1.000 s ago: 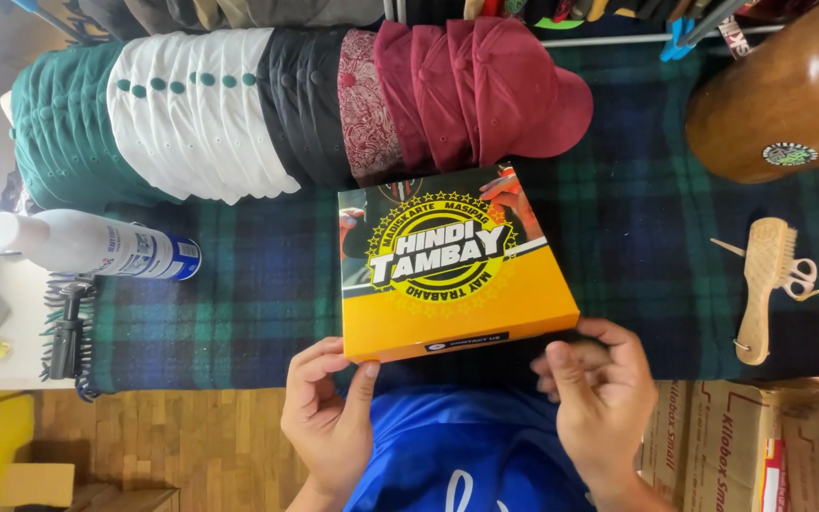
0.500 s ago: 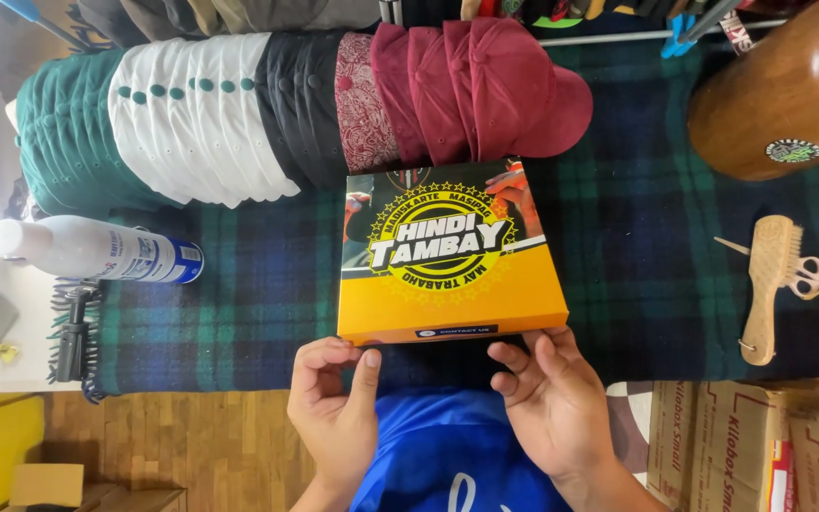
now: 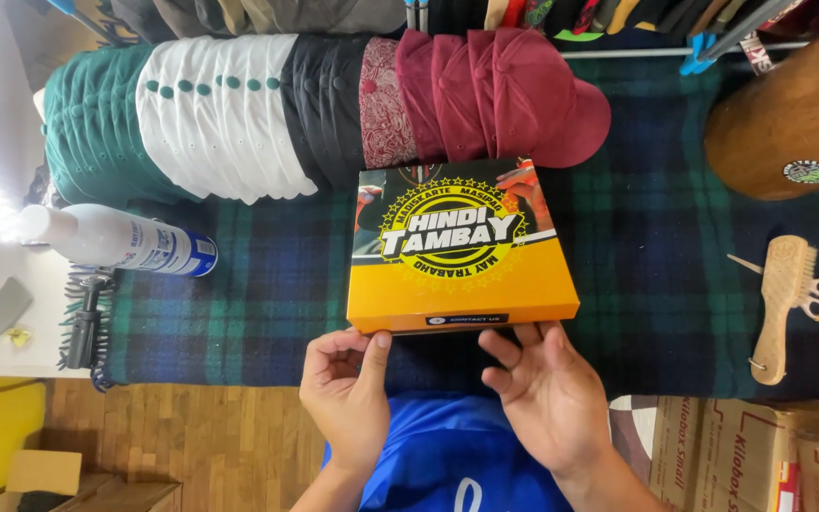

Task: The person assembles a flat-packed cardboard box by folding its flaps and tucking them into slots to form a rectangular container. They then place a smaller orange box inside the assembled box and close the lid. Finally, they handle a sheet of stickers and another box.

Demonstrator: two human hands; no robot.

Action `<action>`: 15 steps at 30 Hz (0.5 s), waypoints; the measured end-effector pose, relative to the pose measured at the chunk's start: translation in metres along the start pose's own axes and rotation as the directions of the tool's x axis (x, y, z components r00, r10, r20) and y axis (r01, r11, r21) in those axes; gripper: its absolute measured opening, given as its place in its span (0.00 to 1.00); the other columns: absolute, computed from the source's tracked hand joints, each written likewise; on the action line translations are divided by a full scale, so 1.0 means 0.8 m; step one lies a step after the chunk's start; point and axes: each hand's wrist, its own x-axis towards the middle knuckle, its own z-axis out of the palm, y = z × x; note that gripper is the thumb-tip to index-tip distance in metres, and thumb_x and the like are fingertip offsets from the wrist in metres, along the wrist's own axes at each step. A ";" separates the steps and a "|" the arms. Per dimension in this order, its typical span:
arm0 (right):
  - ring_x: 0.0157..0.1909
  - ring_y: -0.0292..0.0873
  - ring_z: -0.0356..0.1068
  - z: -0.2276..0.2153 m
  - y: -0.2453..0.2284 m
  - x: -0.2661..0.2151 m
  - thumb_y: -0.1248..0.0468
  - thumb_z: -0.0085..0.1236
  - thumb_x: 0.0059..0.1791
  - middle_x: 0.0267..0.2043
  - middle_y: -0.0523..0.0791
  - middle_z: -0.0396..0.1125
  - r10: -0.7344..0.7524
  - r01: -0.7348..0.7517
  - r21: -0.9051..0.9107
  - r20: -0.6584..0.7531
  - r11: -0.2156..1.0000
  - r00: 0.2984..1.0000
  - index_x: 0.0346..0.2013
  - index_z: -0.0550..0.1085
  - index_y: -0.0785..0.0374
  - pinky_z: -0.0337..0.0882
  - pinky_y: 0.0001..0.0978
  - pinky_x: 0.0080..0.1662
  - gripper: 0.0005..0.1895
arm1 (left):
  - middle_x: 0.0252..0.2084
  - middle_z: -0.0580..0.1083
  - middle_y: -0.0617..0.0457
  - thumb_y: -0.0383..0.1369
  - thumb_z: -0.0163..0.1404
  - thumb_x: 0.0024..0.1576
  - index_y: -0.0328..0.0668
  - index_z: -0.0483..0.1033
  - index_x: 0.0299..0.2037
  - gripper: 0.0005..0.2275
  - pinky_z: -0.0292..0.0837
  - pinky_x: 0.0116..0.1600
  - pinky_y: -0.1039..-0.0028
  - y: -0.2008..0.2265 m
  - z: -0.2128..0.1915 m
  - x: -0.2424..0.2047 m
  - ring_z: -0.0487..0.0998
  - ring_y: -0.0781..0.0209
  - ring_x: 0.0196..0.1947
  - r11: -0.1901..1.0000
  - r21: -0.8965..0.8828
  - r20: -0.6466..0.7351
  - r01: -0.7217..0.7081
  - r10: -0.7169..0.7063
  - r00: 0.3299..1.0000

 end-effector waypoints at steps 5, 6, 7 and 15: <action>0.48 0.47 0.71 -0.006 0.003 0.020 0.68 0.53 0.50 0.53 0.46 0.71 0.039 -0.039 0.020 -0.040 0.999 0.998 0.61 0.70 0.59 0.76 0.35 0.44 0.23 | 0.37 0.79 0.48 0.23 0.63 0.52 0.40 0.75 0.37 0.09 0.79 0.50 0.77 0.006 0.007 -0.009 0.81 0.62 0.42 0.986 0.063 0.039 -0.157 0.155 0.987; 0.40 0.43 0.70 -0.015 0.006 0.026 0.77 0.52 0.44 0.46 0.45 0.73 0.062 -0.061 0.010 -0.142 0.998 0.988 0.54 0.76 0.61 0.73 0.32 0.40 0.24 | 0.38 0.78 0.48 0.22 0.62 0.53 0.39 0.74 0.39 0.09 0.80 0.55 0.75 0.004 0.008 -0.011 0.82 0.58 0.46 0.972 0.053 0.056 -0.227 0.224 0.973; 0.40 0.43 0.70 -0.014 0.006 0.027 0.77 0.52 0.44 0.46 0.45 0.73 0.062 -0.062 0.009 -0.143 0.998 0.988 0.54 0.76 0.61 0.73 0.32 0.40 0.24 | 0.38 0.78 0.48 0.22 0.62 0.53 0.39 0.74 0.39 0.09 0.80 0.55 0.75 0.006 0.007 -0.011 0.82 0.58 0.46 0.973 0.054 0.055 -0.225 0.223 0.973; 0.36 0.48 0.75 -0.016 0.008 0.024 0.74 0.57 0.49 0.43 0.52 0.74 0.021 -0.033 -0.155 -0.079 0.987 0.997 0.60 0.71 0.69 0.82 0.37 0.40 0.23 | 0.47 0.73 0.50 0.23 0.64 0.50 0.42 0.70 0.48 0.19 0.80 0.45 0.80 -0.009 -0.004 -0.002 0.79 0.65 0.48 0.971 -0.023 0.042 -0.238 0.239 0.970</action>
